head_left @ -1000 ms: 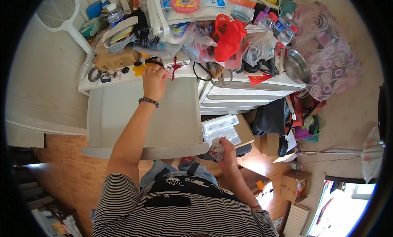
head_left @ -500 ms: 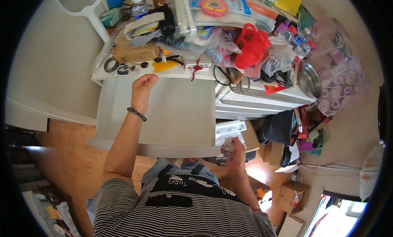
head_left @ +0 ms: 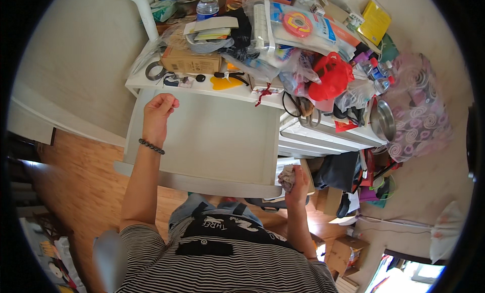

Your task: The person wipes the inside of a white drawer with a cloth, then places various items into it. They handle a metal bowl, a plastic container, and several small packaged items, arranging them inside the drawer in a cluttered room.

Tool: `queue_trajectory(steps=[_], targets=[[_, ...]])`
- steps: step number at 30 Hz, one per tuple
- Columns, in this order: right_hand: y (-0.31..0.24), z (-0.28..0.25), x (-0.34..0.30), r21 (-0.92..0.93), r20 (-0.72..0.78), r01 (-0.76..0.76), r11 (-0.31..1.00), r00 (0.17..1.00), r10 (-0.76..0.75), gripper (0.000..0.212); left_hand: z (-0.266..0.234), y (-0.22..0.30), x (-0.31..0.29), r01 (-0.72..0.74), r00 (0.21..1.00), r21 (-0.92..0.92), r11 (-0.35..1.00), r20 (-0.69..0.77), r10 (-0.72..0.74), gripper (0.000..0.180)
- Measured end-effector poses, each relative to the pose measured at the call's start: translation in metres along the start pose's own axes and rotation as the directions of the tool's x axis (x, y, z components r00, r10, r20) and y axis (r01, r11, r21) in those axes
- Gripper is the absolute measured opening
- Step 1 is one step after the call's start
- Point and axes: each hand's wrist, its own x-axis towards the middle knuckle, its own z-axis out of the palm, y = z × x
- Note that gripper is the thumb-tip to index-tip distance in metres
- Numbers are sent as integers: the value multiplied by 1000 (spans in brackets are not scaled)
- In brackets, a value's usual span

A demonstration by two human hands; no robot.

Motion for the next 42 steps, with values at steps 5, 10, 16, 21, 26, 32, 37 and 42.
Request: queue_trajectory(steps=[5, 10, 16, 21, 26, 32, 37, 42], targets=[[8, 16, 0, -30, 3, 14, 999, 1000, -14, 22, -37, 24, -16, -12, 1000, -125, 992, -11, 11, 13], [17, 37, 3, -120, 75, 99, 988, 993, -91, 26, -72, 52, -34, -4, 997, -149, 989, -78, -8, 13], [27, 64, 3, -176, 92, 53, 983, 995, -37, 26, -138, 64, -72, -104, 960, 114, 988, -249, 130, 15], [48, 64, 12, -259, 142, 113, 959, 987, -78, 25, -253, 54, -125, -46, 836, 149, 988, -536, 119, 28], [53, 66, 12, -363, 116, 167, 917, 984, -133, 24, -401, 3, -172, 480, 847, 590, 649, -505, -167, 31], [45, 79, 1, -340, 119, 83, 937, 992, -45, 26, -413, -11, -182, 598, 800, 733, 323, -568, -193, 63], [34, 104, -12, -341, 32, 11, 940, 999, 0, 26, -443, -48, -177, 728, 686, 633, 263, -668, -289, 27], [45, 94, 1, -306, 39, 91, 948, 996, -83, 26, -485, -103, -188, 518, 743, 571, 637, -669, -4, 25]])
